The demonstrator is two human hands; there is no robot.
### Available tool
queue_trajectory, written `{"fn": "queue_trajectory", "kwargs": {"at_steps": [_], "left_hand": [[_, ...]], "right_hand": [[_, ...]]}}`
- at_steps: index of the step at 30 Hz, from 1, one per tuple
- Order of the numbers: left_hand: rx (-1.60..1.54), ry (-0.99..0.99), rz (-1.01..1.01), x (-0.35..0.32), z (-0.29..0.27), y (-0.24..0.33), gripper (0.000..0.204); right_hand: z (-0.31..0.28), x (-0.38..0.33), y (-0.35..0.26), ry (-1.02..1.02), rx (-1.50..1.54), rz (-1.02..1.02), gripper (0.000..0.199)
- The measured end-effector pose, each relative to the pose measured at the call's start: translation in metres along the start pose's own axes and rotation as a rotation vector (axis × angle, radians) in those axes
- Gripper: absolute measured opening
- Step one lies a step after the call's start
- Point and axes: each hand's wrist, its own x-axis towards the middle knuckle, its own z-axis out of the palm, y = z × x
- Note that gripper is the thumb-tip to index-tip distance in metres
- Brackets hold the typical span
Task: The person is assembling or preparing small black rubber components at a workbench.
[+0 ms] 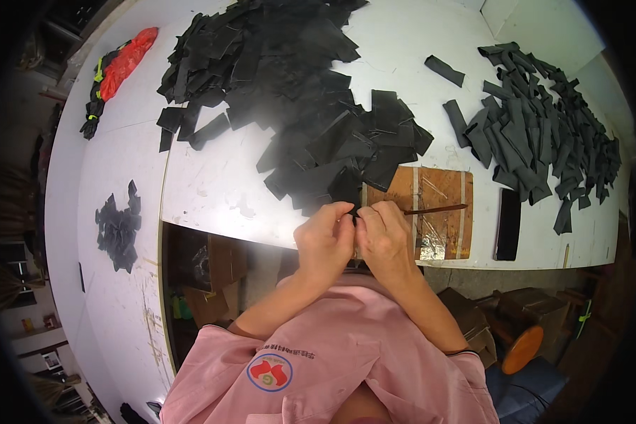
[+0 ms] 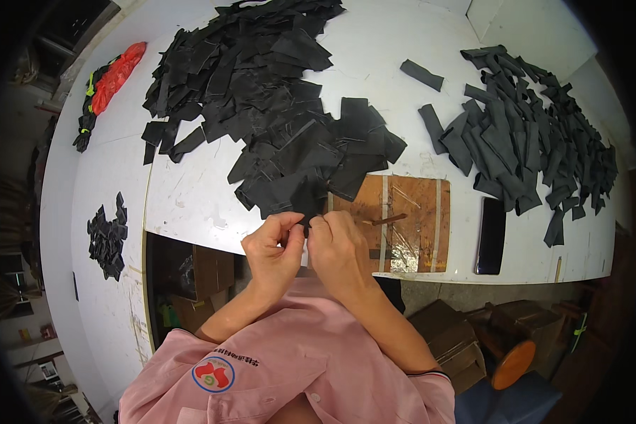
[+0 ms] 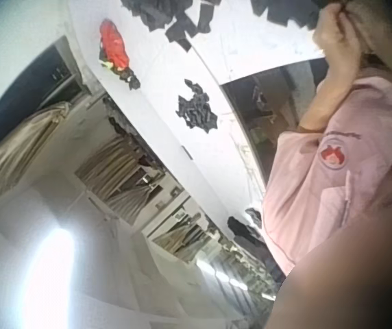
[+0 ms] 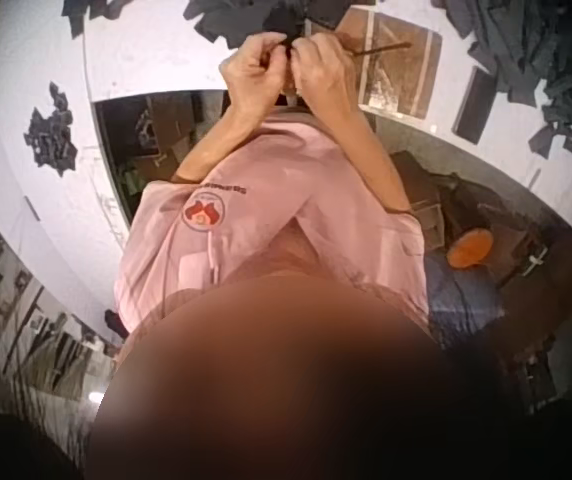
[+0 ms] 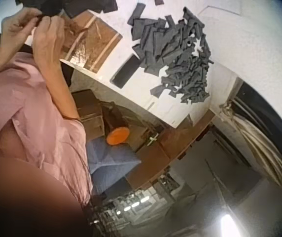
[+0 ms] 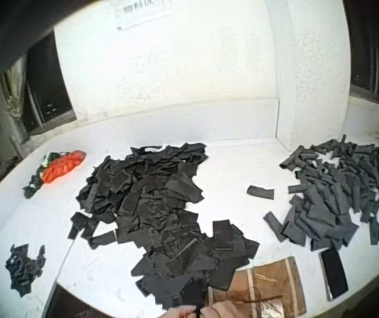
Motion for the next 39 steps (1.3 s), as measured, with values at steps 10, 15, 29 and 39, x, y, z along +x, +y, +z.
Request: {"fn": "queue_trajectory", "kwargs": {"at_steps": [10,15,29,39], "left_hand": [[-1.154,-0.358,-0.713,0.022,-0.031,0.007,0.023],[-0.228,0.052,-0.081,0.012,-0.003,-0.003,0.021],[-0.920,-0.625,-0.381,0.011,-0.022,0.046,0.044],[-0.682,-0.296,0.067,-0.002,0.021,0.069,0.015]], "right_hand": [[-0.007,-0.004,0.002,-0.097,1.465,0.883,0.003],[-0.003,-0.006,-0.008,-0.146,1.654,1.010,0.012],[-0.034,-0.023,0.009,0.093,1.202,0.346,0.012],[-0.099,-0.001,-0.020,0.091,0.889,0.515,0.018]]}}
